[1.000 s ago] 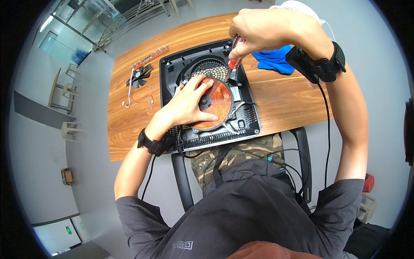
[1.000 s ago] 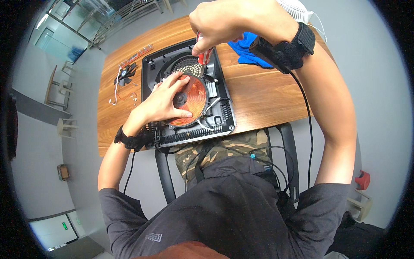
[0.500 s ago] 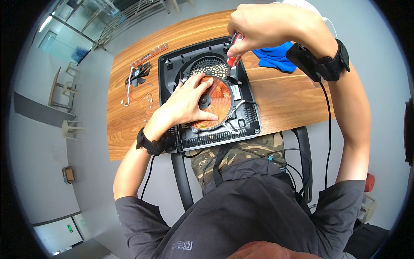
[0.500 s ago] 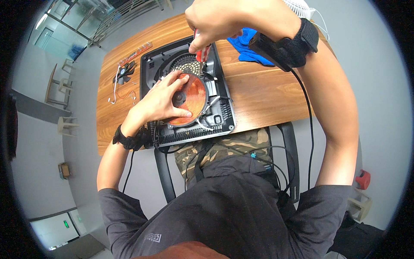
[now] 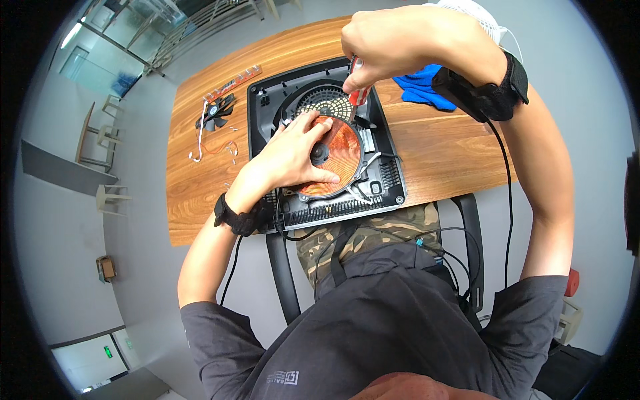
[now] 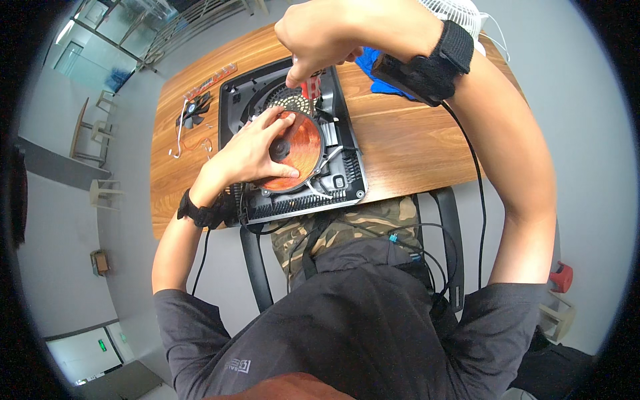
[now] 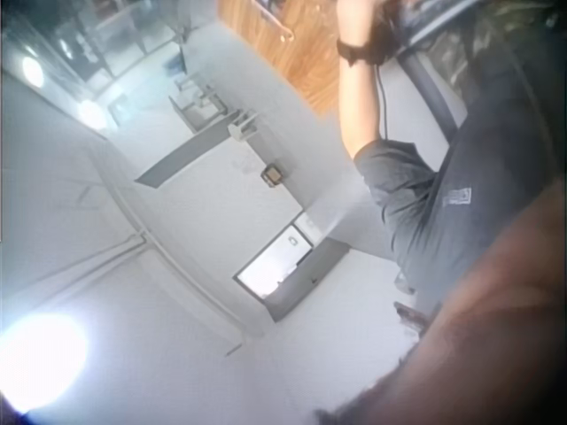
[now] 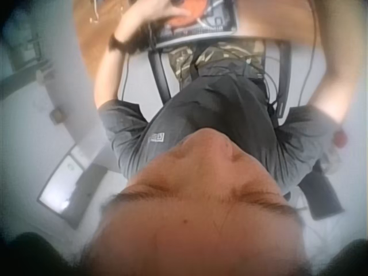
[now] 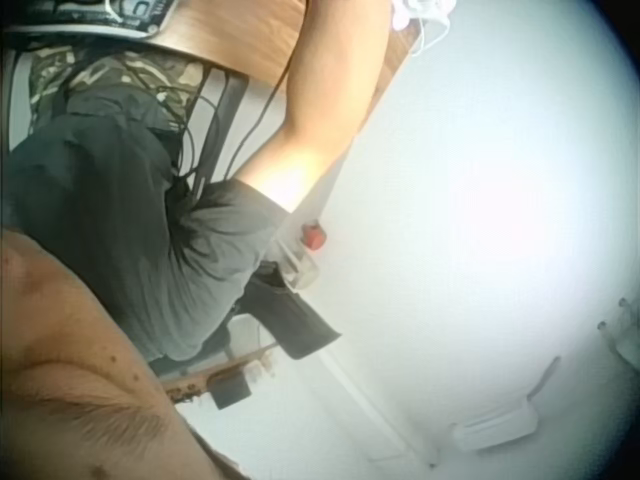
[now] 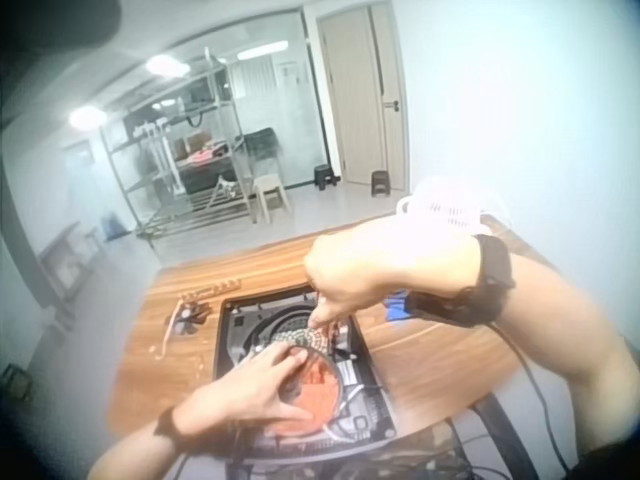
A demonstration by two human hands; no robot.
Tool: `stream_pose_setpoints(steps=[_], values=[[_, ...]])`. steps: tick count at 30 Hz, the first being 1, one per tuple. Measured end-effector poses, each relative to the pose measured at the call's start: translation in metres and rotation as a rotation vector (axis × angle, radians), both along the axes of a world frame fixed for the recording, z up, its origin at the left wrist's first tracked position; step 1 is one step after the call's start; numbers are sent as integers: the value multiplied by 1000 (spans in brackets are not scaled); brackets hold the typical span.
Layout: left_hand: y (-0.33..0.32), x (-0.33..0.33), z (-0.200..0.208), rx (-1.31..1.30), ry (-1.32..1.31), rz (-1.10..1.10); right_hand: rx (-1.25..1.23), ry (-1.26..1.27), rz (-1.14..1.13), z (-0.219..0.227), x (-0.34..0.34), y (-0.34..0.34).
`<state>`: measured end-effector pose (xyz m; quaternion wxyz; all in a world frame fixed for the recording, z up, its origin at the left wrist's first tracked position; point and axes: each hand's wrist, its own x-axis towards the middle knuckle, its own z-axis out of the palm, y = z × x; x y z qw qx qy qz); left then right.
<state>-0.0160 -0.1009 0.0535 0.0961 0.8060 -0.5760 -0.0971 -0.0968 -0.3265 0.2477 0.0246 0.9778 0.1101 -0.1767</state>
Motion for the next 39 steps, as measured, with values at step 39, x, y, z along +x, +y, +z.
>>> stream_pose_setpoints(steps=[39], values=[[-4,7,-3,70,65,13,-118,-330,-169,-42,24,65]])
